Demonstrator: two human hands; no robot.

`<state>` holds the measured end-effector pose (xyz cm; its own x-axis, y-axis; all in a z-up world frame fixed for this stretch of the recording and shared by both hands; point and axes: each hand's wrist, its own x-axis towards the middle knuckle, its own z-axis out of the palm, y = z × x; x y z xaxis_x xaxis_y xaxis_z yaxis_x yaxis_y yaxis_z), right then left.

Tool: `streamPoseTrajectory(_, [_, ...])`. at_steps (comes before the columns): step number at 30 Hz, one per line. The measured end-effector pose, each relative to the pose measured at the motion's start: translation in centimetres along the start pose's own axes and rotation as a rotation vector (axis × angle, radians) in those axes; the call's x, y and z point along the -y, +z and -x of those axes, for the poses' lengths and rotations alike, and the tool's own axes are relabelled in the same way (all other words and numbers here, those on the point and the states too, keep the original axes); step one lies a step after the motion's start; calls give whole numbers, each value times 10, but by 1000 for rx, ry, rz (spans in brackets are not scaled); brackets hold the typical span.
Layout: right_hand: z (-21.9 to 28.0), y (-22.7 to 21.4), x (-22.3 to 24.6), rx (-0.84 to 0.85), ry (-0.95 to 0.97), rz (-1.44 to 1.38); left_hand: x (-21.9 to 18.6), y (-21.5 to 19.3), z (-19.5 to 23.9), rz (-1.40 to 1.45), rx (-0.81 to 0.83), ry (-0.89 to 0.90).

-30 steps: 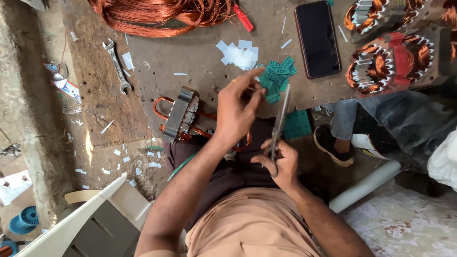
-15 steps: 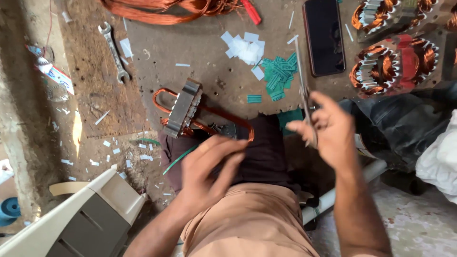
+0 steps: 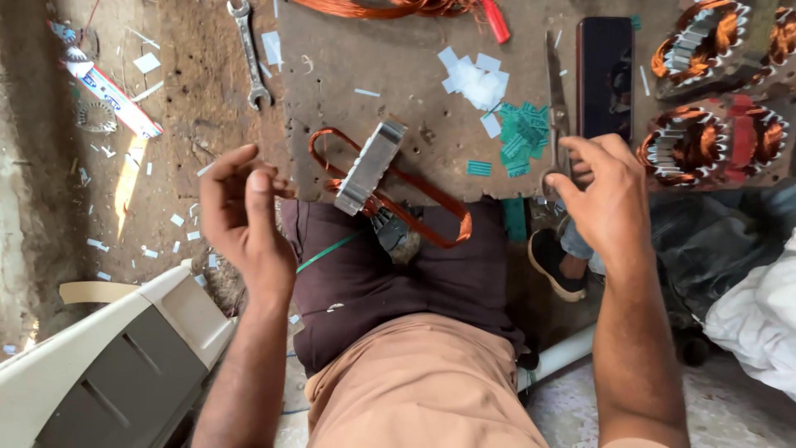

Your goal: The recorder is winding and insulating a motor stator, using strips of insulation and copper wire.

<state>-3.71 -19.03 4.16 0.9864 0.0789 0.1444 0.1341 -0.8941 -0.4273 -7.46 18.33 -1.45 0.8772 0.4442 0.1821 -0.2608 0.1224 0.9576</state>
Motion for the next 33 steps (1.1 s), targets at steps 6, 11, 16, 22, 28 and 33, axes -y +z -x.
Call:
streamPoseTrajectory(6, [12, 17, 48, -74, -68, -93, 14, -1, -11, -57, 71, -36])
streamPoseTrajectory(11, [18, 40, 68, -86, -25, -212, 20, -6, -25, -67, 157, -42])
streamPoseTrajectory(16, [24, 52, 62, -140, 29, -157, 39, -5, -33, -65, 187, -59])
streamPoseTrajectory(22, [15, 60, 63, -106, -169, 30, 47, -5, -32, -84, 169, -36])
streamPoseTrajectory(28, [23, 58, 56, -23, -79, -174, 45, -7, -33, -65, 144, -95])
streamPoseTrajectory(33, [16, 55, 61, -26, -57, -169, 39, -6, -38, -30, 197, -132])
